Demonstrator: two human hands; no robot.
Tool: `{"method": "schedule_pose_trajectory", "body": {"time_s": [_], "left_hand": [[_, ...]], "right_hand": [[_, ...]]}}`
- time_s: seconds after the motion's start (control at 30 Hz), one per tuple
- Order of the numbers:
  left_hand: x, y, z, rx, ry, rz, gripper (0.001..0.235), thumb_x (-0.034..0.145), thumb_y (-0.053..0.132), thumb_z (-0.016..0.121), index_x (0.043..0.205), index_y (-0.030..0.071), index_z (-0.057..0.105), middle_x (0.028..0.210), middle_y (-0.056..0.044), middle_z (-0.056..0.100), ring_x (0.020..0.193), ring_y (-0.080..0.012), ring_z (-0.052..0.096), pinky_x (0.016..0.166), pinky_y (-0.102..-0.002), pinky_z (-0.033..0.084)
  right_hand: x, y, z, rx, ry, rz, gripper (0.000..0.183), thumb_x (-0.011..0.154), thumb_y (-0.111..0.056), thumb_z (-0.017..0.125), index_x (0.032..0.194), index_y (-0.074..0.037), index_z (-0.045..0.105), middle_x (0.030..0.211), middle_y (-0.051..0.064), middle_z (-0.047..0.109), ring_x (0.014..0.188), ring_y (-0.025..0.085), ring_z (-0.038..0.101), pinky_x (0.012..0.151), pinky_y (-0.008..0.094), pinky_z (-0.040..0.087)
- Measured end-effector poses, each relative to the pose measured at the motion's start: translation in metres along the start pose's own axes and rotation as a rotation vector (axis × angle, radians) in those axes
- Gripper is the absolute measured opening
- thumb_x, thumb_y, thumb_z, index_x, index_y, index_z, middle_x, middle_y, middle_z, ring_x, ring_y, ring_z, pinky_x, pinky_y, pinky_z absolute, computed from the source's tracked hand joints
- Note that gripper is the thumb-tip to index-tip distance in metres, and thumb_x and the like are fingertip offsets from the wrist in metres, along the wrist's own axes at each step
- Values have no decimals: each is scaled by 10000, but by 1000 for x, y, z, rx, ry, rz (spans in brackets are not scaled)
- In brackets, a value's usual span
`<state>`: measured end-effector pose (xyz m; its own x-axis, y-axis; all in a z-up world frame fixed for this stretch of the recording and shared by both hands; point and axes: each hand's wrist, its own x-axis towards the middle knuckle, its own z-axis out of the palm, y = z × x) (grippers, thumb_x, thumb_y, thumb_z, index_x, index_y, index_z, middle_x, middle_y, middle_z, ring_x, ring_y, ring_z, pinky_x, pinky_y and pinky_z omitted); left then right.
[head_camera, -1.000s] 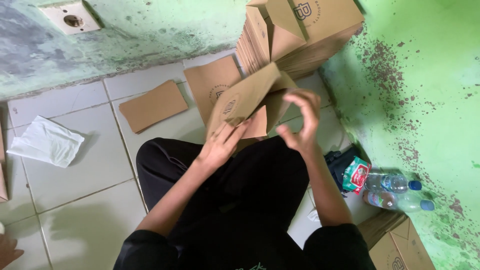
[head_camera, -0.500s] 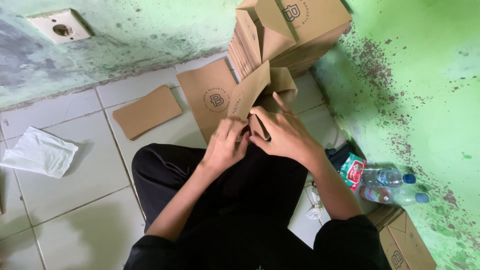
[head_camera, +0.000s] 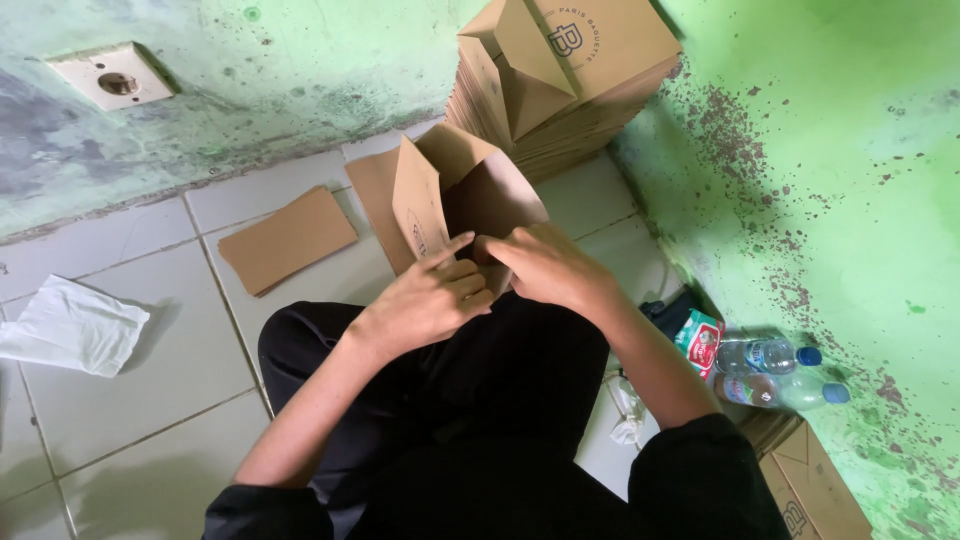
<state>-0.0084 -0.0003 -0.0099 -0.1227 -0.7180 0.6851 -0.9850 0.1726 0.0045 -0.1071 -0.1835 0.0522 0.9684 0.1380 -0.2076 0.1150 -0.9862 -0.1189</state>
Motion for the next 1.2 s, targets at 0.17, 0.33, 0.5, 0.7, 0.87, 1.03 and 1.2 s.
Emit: {"method": "schedule_pose_trajectory", "body": {"time_s": [0.17, 0.33, 0.5, 0.7, 0.87, 1.03, 1.2], "left_hand": [[4, -3, -19, 31, -45, -36, 203, 906, 235, 743, 721, 160, 708, 635, 23, 672, 740, -149, 683, 1100, -447, 460], [1, -19, -38, 37, -170, -83, 273, 932, 380, 706, 758, 170, 720, 654, 5, 687, 717, -181, 676, 913, -369, 511], [-10, -33, -45, -80, -410, -268, 347, 959, 486, 637, 865, 168, 739, 719, -21, 748, 736, -239, 743, 923, -425, 525], [-12, -46, -56, -45, -379, -364, 282, 935, 472, 689, 1003, 202, 737, 650, -21, 736, 655, -204, 746, 969, -415, 518], [-19, -49, -30, 54, -215, -309, 321, 884, 466, 741, 1056, 212, 646, 766, -5, 725, 684, -198, 731, 899, -407, 527], [-26, -45, -10, 221, -51, -189, 192, 980, 421, 648, 975, 229, 666, 1081, 9, 584, 923, -217, 543, 868, -387, 446], [-52, -31, 22, 309, 190, -164, 445, 975, 659, 551, 1023, 255, 730, 1240, 28, 651, 1242, -195, 515, 1107, -408, 382]], "right_hand": [[14, 2, -4, -47, -133, -17, 186, 762, -16, 765, 943, -33, 727, 791, 199, 753, 774, 397, 758, 702, 490, 620], [12, -9, -23, 69, -318, 21, 181, 864, -143, 764, 928, 19, 713, 803, 215, 745, 803, 402, 753, 676, 474, 608], [5, -12, -36, 173, -373, 72, 244, 899, -218, 733, 886, 21, 688, 759, 205, 717, 775, 412, 729, 656, 476, 566], [-17, 28, -18, 300, -321, 129, 147, 934, -178, 666, 894, -42, 704, 690, 112, 713, 493, 204, 596, 486, 295, 486], [-21, 25, -24, 377, -203, 90, 263, 935, -95, 654, 1184, -22, 693, 984, 205, 750, 654, 253, 669, 587, 318, 545], [-23, 16, -33, 409, -96, 10, 529, 923, -34, 659, 1426, 51, 521, 1292, 314, 638, 1077, 430, 690, 878, 454, 588], [-23, 20, -23, 254, 70, -16, 651, 900, -89, 722, 1508, -133, 492, 1130, 269, 678, 822, 382, 729, 605, 370, 628]]}}
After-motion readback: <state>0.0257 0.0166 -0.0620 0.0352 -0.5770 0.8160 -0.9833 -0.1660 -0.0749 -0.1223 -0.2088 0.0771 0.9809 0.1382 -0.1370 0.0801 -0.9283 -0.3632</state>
